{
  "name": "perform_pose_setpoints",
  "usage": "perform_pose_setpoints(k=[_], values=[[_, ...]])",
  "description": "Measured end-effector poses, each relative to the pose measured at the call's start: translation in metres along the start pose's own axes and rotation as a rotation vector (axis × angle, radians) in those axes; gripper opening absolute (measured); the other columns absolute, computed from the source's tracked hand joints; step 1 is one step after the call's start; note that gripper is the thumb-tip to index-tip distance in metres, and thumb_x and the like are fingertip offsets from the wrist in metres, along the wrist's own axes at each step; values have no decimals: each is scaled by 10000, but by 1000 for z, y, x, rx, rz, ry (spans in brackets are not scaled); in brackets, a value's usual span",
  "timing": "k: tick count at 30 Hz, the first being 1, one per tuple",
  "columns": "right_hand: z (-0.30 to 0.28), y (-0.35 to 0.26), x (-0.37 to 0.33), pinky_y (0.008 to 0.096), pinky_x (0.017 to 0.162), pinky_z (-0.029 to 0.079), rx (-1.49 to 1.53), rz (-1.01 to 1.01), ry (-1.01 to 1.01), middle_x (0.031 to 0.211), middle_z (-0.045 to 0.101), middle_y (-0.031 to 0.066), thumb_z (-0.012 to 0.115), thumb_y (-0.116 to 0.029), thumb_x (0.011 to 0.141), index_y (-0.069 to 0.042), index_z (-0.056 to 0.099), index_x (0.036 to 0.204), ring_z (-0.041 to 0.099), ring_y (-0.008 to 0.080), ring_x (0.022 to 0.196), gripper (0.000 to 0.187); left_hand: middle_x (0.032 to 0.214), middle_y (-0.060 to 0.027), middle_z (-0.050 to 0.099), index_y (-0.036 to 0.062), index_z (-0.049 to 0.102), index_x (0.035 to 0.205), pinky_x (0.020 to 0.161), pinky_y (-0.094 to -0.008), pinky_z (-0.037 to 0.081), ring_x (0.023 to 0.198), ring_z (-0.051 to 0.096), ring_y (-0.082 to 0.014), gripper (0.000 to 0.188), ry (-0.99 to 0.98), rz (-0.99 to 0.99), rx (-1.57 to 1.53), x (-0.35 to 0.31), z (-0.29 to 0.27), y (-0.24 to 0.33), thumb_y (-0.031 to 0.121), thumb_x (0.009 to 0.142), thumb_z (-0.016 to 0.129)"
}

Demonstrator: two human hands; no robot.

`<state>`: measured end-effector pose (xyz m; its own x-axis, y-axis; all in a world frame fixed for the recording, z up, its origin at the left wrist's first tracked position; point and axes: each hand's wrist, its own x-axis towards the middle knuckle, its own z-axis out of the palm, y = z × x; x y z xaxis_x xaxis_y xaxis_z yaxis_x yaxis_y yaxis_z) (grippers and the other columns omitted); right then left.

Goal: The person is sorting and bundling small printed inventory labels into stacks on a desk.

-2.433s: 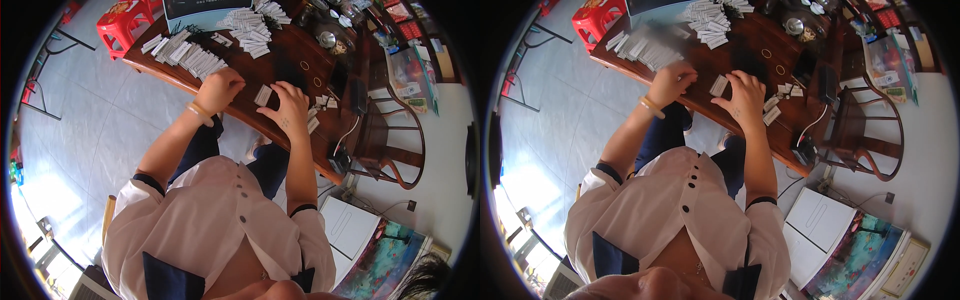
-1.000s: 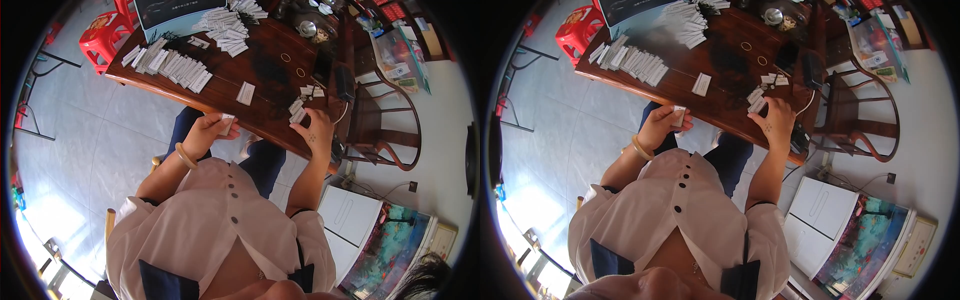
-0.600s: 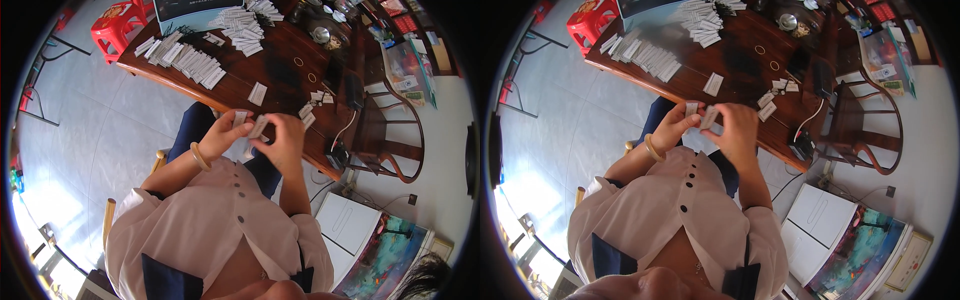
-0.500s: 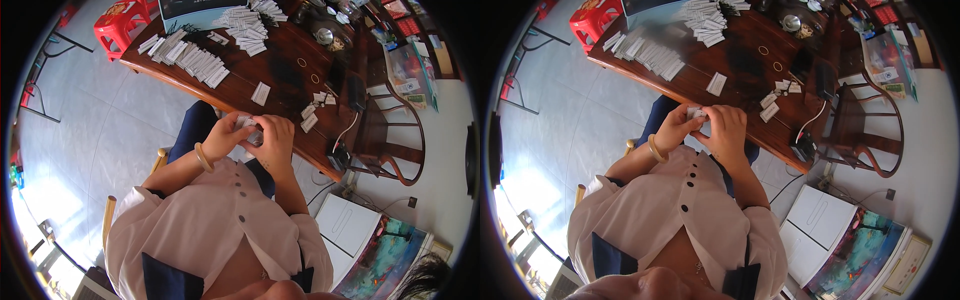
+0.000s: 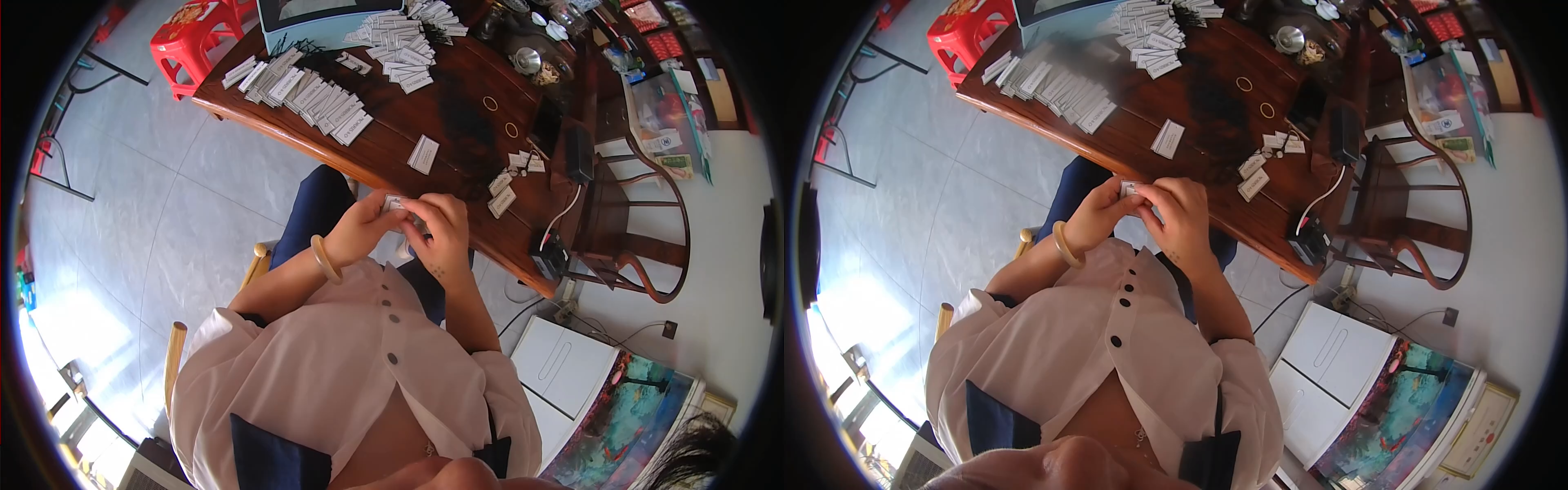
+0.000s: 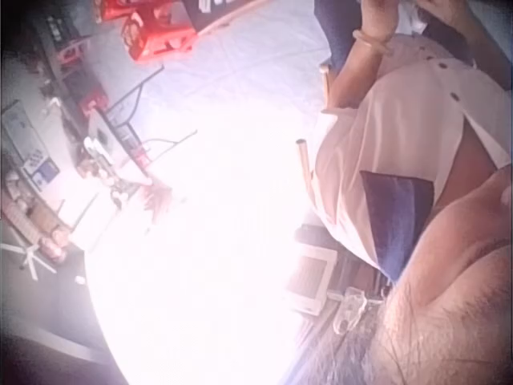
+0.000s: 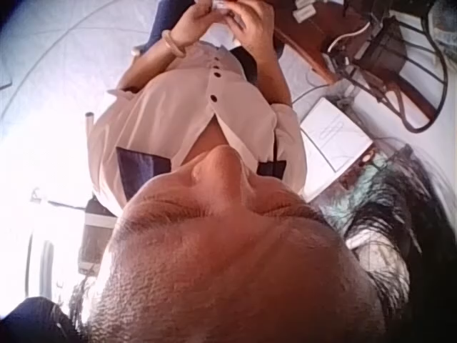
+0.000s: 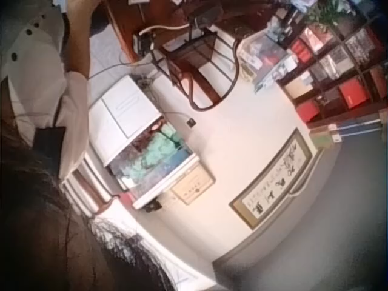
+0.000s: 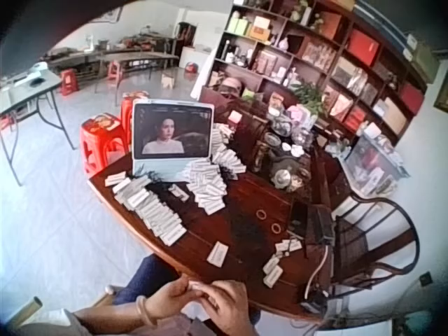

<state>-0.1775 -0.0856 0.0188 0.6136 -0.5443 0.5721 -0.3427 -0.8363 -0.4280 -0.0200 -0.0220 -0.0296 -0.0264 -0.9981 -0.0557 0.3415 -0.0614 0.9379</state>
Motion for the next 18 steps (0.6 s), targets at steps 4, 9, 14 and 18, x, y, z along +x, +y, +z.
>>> perform_pose_setpoints(k=[4,9,14,18], values=[[-13,-4,13,391,848,398,21,32,-108,1083,581,34,834,-112,593,-124,595,1178,570,247,967,632,996,-83,622,-14,516,1098,818,-289,510,911,611,-140,193,2,-99,-206,-2,6,19,155,1007,488],[-7,-8,17,413,876,392,-59,18,-186,1168,549,41,869,-178,527,-120,566,1240,549,242,1042,776,895,-58,592,6,516,1012,786,-284,514,824,586,-138,179,51,-85,-222,4,4,10,175,1021,455],[5,-2,12,411,863,394,-149,-61,-100,1154,550,34,860,-181,534,-99,563,1240,555,224,1040,771,878,-48,594,2,540,979,784,-279,506,814,585,-132,204,24,-84,-210,3,4,9,180,1022,449],[5,-4,13,405,853,395,-150,-87,-103,1143,554,35,842,-144,542,-100,571,1233,562,221,1023,743,914,-62,605,-4,536,1026,806,-284,510,847,592,-139,216,-29,-68,-238,3,2,5,187,1030,434]])
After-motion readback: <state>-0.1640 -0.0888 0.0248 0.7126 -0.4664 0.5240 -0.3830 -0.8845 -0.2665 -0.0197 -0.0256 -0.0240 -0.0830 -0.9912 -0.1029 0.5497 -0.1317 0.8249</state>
